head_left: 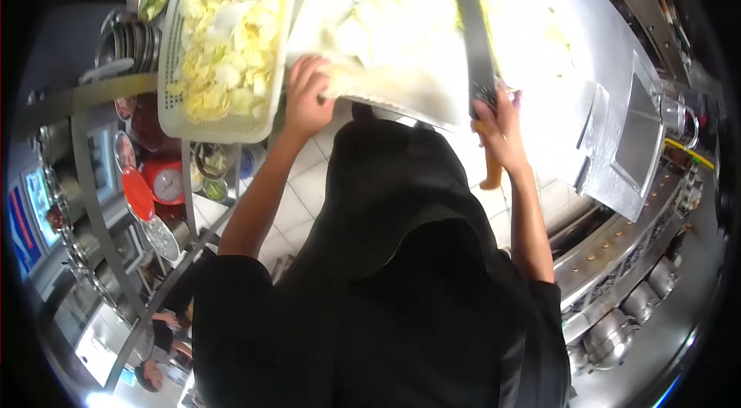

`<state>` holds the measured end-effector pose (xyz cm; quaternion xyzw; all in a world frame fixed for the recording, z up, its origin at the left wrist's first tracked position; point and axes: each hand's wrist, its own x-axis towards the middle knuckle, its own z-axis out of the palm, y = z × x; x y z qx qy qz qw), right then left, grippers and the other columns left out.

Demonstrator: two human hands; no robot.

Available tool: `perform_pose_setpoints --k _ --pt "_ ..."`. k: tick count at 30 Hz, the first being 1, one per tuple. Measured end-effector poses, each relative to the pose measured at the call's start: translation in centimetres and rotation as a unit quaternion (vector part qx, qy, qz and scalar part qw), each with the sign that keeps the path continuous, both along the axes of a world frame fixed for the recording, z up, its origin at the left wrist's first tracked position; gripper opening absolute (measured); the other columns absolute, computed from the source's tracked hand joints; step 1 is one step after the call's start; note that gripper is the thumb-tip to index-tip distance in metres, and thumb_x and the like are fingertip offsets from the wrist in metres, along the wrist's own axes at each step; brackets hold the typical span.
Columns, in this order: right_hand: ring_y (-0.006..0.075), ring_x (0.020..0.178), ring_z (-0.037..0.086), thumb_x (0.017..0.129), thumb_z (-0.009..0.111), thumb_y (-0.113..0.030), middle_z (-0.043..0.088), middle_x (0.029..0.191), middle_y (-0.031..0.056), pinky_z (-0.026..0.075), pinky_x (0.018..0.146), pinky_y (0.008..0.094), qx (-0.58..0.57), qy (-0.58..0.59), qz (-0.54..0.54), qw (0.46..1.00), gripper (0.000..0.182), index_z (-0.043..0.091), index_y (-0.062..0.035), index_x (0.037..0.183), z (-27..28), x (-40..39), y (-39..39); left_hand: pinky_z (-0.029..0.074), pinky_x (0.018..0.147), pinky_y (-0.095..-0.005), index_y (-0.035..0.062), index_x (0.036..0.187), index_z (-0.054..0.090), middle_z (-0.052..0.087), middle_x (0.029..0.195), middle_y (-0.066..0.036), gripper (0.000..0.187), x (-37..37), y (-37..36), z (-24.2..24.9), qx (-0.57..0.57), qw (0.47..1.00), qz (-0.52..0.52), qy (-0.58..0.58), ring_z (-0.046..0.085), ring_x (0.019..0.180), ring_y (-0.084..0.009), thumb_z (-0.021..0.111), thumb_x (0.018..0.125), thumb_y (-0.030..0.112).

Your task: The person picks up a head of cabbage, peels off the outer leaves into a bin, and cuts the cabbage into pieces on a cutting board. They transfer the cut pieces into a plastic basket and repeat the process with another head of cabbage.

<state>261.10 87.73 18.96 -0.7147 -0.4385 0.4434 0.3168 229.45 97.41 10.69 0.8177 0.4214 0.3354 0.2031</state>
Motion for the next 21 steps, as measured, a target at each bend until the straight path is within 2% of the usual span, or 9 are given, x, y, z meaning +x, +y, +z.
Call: perform_pose_setpoints --k 4,7,9,12,15,16,19,20,21 --pt "0.0093 0.048 0.049 0.095 0.049 -0.017 0.053 0.063 0.0049 0.039 0.042 0.0220 0.011 0.077 -0.175 0.982 0.025 0.046 -0.0012 0.114 -0.9 6.6 -8.8 0.043 0.080 -0.0405 0.0026 0.075 0.050 0.055 0.113 -0.016 0.024 5.6 -3.3 4.8 -0.029 0.996 0.032 -0.079 0.049 0.103 -0.0359 0.069 0.062 -0.003" --pt "0.0093 0.045 0.047 0.095 0.048 -0.017 0.052 0.060 0.0055 0.039 0.042 0.0220 -0.038 0.038 -0.219 0.974 0.023 0.045 -0.0021 0.113 -2.3 11.6 -15.1 0.043 0.081 -0.0396 0.0013 0.076 0.050 0.054 0.112 -0.015 0.024 16.0 -1.6 7.5 0.015 0.988 -0.106 -0.115 0.050 0.102 -0.0348 0.067 0.061 -0.005" --pt "0.0091 0.042 0.045 0.095 0.048 -0.017 0.052 0.059 0.0056 0.038 0.040 0.0220 0.017 0.061 -0.276 0.959 0.021 0.044 -0.0032 0.111 -2.7 13.5 -17.9 0.042 0.085 -0.0394 0.0006 0.079 0.053 0.054 0.111 -0.015 0.021 24.2 -0.1 8.7 0.049 0.978 -0.189 -0.079 0.050 0.104 -0.0331 0.065 0.063 -0.004" --pt "0.0089 0.041 0.044 0.096 0.048 -0.018 0.052 0.059 0.0058 0.036 0.038 0.0219 0.038 0.035 -0.331 0.942 0.020 0.043 -0.0042 0.109 -2.2 15.2 -20.7 0.043 0.085 -0.0394 0.0033 0.087 0.060 0.055 0.107 -0.016 0.020 36.1 0.7 8.3 0.033 0.951 -0.299 0.066 0.049 0.106 -0.0316 0.061 0.067 0.001" --pt "0.0087 0.040 0.043 0.096 0.048 -0.018 0.052 0.059 0.0057 0.034 0.036 0.0218 0.037 0.017 -0.331 0.943 0.019 0.043 -0.0050 0.109 -3.0 16.9 -23.5 0.044 0.084 -0.0372 0.0058 0.096 0.061 0.054 0.109 -0.014 0.025 44.5 1.3 5.7 0.065 0.922 -0.296 0.241 0.050 0.106 -0.0299 0.060 0.072 0.004" --pt "0.0086 0.039 0.043 0.096 0.048 -0.016 0.052 0.059 0.0055 0.034 0.036 0.0220 0.046 0.017 -0.321 0.946 0.018 0.042 -0.0050 0.109 -2.5 17.1 -23.9 0.044 0.084 -0.0372 0.0058 0.096 0.061 0.054 0.109 -0.014 0.025 45.8 1.5 5.1 0.069 0.923 -0.290 0.243 0.050 0.106 -0.0299 0.060 0.072 0.004" --pt "0.0075 0.041 0.044 0.095 0.049 -0.015 0.052 0.059 0.0052 0.034 0.036 0.0209 0.021 -0.001 -0.304 0.953 0.018 0.042 -0.0050 0.108 -2.5 17.4 -25.0 0.043 0.088 -0.0378 0.0046 0.099 0.060 0.052 0.115 -0.014 0.025 46.5 1.2 5.2 0.068 0.942 -0.248 0.216 0.050 0.109 -0.0299 0.062 0.075 0.006" --pt "0.0117 0.042 0.047 0.094 0.052 -0.013 0.054 0.059 0.0077 0.038 0.039 0.0254 -0.006 0.012 -0.326 0.945 0.020 0.043 -0.0026 0.109 -3.4 17.5 -25.4 0.043 0.090 -0.0384 0.0045 0.100 0.059 0.051 0.116 -0.014 0.025 45.4 0.8 5.4 0.029 0.968 -0.226 0.101 0.049 0.111 -0.0308 0.063 0.075 0.006" --pt "0.0117 0.042 0.047 0.094 0.052 -0.013 0.054 0.059 0.0077 0.038 0.039 0.0254 -0.008 0.018 -0.319 0.948 0.020 0.043 -0.0026 0.109 -3.7 17.4 -25.1 0.042 0.092 -0.0390 0.0044 0.100 0.058 0.051 0.118 -0.014 0.026 43.7 0.0 6.4 -0.010 0.980 -0.199 -0.015 0.049 0.112 -0.0318 0.064 0.075 0.005"
